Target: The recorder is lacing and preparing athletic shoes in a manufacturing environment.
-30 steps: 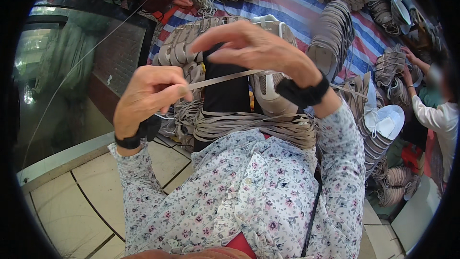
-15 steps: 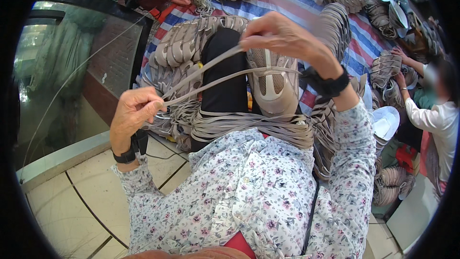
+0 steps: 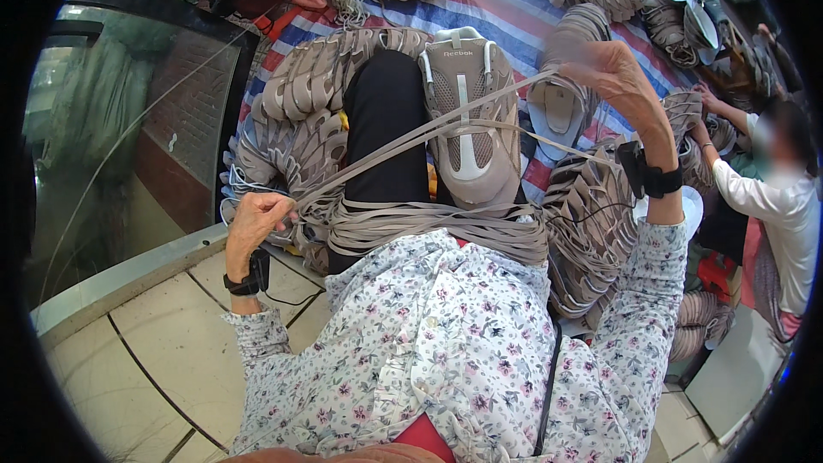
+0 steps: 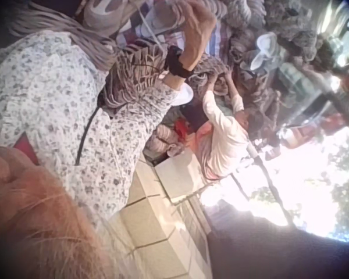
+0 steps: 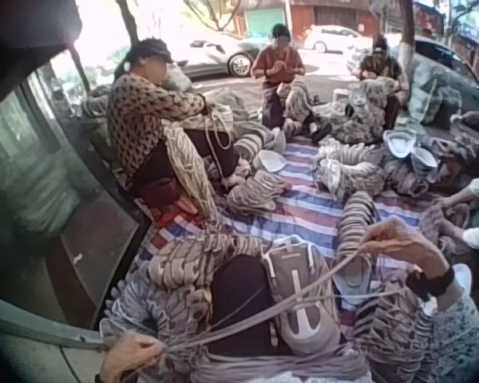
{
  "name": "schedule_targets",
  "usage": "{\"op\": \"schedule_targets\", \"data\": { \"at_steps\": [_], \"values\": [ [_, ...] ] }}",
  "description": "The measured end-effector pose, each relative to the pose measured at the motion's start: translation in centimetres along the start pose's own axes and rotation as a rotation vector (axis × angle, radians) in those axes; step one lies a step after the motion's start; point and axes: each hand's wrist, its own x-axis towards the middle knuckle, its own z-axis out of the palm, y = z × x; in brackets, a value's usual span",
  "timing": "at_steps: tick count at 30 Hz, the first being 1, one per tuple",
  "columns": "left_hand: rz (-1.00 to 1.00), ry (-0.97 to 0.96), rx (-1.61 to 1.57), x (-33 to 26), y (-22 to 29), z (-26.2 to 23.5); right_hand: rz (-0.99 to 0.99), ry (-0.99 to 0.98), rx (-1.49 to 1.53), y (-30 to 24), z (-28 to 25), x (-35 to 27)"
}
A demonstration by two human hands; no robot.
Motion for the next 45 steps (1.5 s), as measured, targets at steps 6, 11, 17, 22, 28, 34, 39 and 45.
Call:
{"op": "schedule_targets", "data": {
  "at_steps": [6, 11, 17, 22, 28, 34, 39, 45],
  "values": [
    [0.52, 0.32, -0.241, -0.2, 9.2, 4.6, -0.33, -0.231, 0.228, -5.0, 8.3, -0.6],
    [0.656, -0.007, -0.44, 1.8, 15.8, 9.2, -0.399, -0.234, 0.109, -7.1, 12.3, -0.6],
    [0.531, 0.017, -0.447, 4.3, 14.8, 11.1, -0.401, -0.019, -0.056, -5.2, 13.9, -1.2],
    [0.42, 0.022, -0.441, 5.3, 14.2, 12.0, -0.55, 0.322, -0.389, -2.8, 15.7, -2.1],
    [0.399, 0.015, -0.422, 6.4, 14.4, 12.7, -0.519, 0.451, -0.28, -1.6, 16.6, -2.8],
    [0.438, 0.112, -0.274, 6.7, 14.5, 13.3, -0.546, 0.477, -0.25, -1.4, 17.0, -2.8],
    [0.43, 0.179, -0.204, 6.8, 14.5, 13.3, -0.545, 0.482, -0.244, -1.4, 17.3, -2.8],
    [0.411, 0.159, -0.231, 7.4, 14.3, 13.5, -0.562, 0.493, -0.227, -1.4, 17.7, -2.5]
  ]
}}
